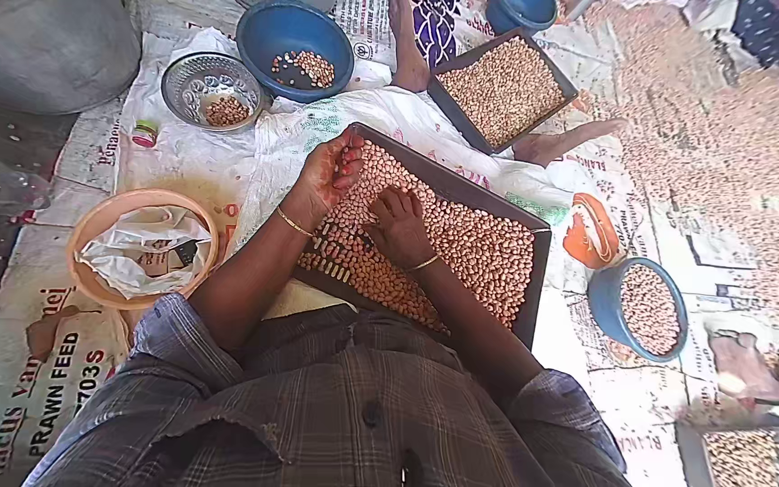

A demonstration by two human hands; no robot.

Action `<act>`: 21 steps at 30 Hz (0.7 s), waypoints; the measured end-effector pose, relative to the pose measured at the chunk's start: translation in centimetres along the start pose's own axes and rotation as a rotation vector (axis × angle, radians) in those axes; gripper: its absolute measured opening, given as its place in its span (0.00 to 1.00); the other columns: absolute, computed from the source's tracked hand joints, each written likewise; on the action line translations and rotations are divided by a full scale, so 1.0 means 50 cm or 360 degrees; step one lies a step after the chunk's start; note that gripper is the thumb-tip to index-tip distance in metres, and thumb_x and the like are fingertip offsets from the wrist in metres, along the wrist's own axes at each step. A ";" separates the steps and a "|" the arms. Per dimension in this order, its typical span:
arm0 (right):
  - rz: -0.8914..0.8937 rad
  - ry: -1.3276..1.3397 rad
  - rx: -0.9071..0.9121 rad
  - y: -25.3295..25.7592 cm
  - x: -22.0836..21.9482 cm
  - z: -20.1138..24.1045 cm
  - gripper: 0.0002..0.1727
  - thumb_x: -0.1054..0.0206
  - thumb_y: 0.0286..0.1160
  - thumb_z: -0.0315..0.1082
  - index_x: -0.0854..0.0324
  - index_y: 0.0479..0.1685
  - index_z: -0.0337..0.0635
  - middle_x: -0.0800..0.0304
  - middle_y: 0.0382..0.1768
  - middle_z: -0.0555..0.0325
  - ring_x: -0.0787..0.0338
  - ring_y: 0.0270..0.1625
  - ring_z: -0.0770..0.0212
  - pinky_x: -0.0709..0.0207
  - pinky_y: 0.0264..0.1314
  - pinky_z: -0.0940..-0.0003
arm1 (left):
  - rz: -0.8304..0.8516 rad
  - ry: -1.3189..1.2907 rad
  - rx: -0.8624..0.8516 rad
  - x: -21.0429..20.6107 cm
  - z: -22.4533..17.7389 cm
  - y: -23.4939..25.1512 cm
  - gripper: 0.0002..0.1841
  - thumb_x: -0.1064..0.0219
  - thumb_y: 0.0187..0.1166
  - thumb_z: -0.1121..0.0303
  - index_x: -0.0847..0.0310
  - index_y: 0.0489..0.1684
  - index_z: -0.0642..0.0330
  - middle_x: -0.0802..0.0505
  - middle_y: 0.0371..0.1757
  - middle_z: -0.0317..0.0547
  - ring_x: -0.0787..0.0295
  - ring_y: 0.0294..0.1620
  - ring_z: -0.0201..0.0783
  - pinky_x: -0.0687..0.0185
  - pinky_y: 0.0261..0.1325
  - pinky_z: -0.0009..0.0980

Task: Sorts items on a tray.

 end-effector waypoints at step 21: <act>0.0011 0.0277 -0.0396 0.027 0.044 -0.057 0.13 0.31 0.79 0.27 0.12 0.57 0.33 0.12 0.57 0.35 0.09 0.55 0.37 0.15 0.55 0.41 | -0.0029 0.0532 0.0247 0.000 0.020 -0.002 0.11 0.53 0.92 0.68 0.24 0.46 0.56 0.25 0.19 0.28 0.43 0.09 0.18 0.49 0.11 0.12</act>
Point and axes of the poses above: each hand's wrist, its own y-axis towards the middle knuckle, its own x-axis out of the back of the hand, z = x × y, the point moved 5 cm from there along y, towards the middle knuckle
